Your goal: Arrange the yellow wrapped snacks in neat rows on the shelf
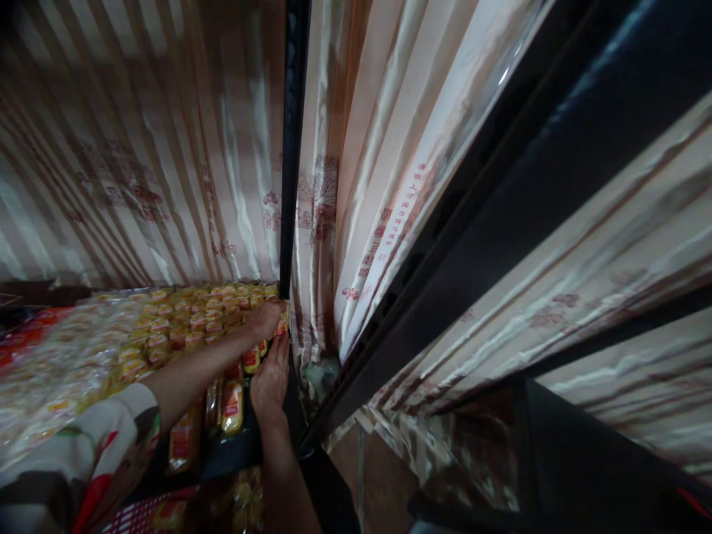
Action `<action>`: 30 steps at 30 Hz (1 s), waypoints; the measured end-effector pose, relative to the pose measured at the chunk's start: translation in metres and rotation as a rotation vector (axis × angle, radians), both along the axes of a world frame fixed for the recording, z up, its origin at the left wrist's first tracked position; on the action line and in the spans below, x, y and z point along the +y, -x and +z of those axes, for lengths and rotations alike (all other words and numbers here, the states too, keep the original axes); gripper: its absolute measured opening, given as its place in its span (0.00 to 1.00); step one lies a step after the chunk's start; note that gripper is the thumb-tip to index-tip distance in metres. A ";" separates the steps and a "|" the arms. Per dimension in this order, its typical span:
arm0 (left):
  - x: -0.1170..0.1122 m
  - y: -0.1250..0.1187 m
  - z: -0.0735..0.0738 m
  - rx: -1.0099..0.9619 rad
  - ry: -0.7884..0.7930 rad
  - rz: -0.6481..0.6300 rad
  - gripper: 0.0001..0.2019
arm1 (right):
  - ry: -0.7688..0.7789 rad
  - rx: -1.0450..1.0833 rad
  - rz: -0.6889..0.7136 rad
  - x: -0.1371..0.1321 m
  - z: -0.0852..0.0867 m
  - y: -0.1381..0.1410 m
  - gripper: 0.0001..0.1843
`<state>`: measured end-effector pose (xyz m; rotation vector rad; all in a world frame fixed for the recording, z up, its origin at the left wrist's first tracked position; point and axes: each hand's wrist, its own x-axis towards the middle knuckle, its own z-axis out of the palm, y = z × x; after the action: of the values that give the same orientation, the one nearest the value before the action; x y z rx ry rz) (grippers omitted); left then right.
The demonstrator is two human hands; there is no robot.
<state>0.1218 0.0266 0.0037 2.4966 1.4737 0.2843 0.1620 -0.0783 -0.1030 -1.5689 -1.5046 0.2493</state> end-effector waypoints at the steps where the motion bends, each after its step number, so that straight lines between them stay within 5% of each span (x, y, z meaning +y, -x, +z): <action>1: 0.001 0.001 -0.001 0.004 -0.002 -0.003 0.14 | 0.007 -0.001 -0.003 0.000 0.000 0.001 0.35; 8: 0.004 0.007 -0.002 0.009 -0.037 -0.069 0.12 | 0.068 0.024 -0.008 0.002 -0.005 0.003 0.33; 19: -0.020 0.023 0.020 -0.016 -0.122 -0.085 0.13 | 0.028 0.035 -0.040 0.004 -0.004 0.001 0.33; 26: -0.097 0.063 0.033 -0.189 -0.166 -0.008 0.11 | 0.020 0.029 -0.051 -0.002 -0.003 0.002 0.30; 30: -0.166 0.083 0.016 -0.308 -0.112 0.047 0.12 | -0.001 0.006 -0.033 -0.021 0.003 0.003 0.26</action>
<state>0.0384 -0.1390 0.0201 2.3674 1.4236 0.7422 0.1592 -0.0992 -0.1004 -1.5902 -1.4727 0.2340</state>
